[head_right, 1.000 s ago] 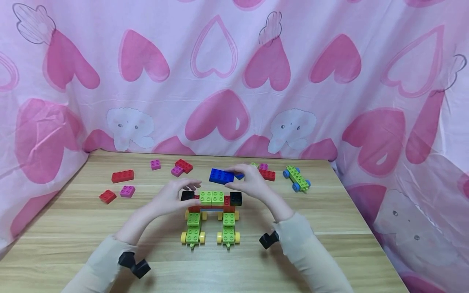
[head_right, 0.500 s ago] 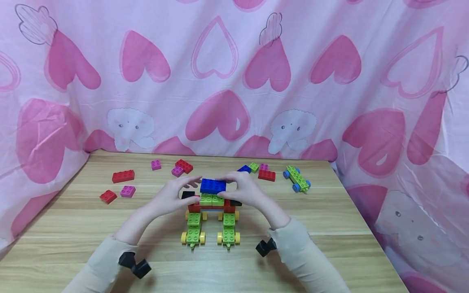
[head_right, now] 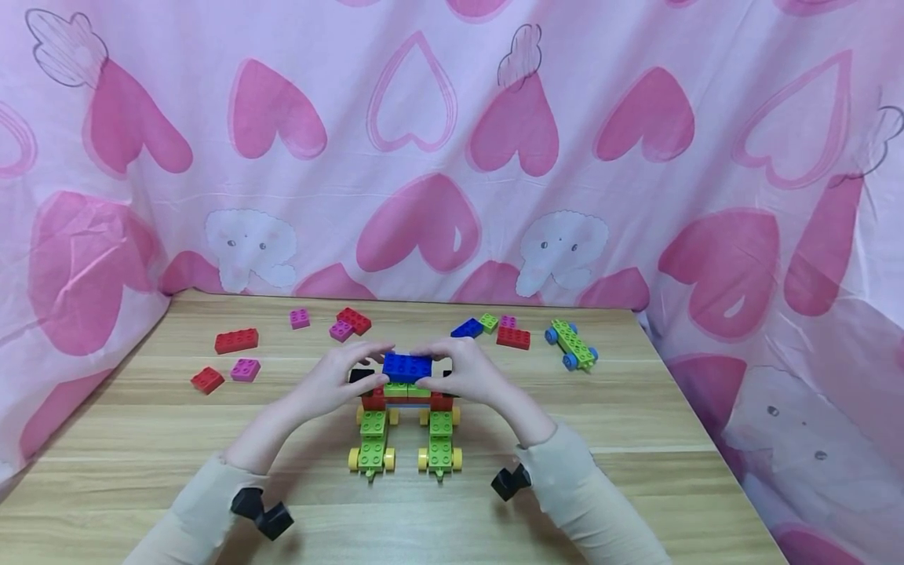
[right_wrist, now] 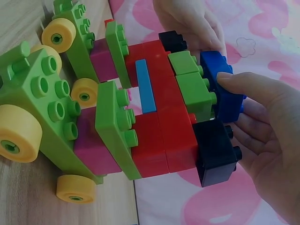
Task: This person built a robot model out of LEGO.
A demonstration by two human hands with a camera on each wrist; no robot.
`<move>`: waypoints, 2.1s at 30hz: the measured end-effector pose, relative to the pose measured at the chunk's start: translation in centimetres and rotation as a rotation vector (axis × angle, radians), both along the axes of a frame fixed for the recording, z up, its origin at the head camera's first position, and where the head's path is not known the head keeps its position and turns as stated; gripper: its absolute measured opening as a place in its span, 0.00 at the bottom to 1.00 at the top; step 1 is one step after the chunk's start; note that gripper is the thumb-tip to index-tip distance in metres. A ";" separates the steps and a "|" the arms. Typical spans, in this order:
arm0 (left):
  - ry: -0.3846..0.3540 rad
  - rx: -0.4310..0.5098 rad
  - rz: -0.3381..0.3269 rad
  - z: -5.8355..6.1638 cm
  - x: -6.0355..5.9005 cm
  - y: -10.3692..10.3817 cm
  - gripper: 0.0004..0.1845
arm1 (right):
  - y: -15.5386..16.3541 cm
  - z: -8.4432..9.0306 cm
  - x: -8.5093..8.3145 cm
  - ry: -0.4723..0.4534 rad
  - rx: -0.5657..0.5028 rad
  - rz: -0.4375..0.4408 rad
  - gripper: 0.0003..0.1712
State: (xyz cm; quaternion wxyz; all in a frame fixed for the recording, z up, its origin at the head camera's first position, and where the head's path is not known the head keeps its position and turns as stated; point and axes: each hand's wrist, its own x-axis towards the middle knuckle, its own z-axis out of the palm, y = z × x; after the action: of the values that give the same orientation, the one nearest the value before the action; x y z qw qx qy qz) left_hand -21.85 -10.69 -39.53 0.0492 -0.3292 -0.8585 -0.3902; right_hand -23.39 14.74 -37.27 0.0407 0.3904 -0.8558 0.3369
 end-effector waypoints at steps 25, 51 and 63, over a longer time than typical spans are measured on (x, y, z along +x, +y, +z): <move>0.038 0.007 -0.025 -0.4 0.3 0.3 0.22 | 0.1 -0.3 0.0 -0.008 0.007 0.045 0.23; 0.048 0.053 0.009 -0.8 0.5 0.7 0.20 | 0.0 -0.3 0.5 -0.055 -0.006 -0.001 0.22; 0.073 0.062 0.012 -0.9 0.6 0.8 0.20 | -0.3 -0.1 0.6 -0.029 0.023 -0.011 0.21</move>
State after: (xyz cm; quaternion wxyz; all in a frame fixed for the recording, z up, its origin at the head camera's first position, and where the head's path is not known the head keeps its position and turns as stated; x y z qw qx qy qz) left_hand -21.29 -9.85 -40.45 0.0928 -0.3362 -0.8457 -0.4039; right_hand -22.83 14.49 -37.41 0.0255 0.3814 -0.8623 0.3323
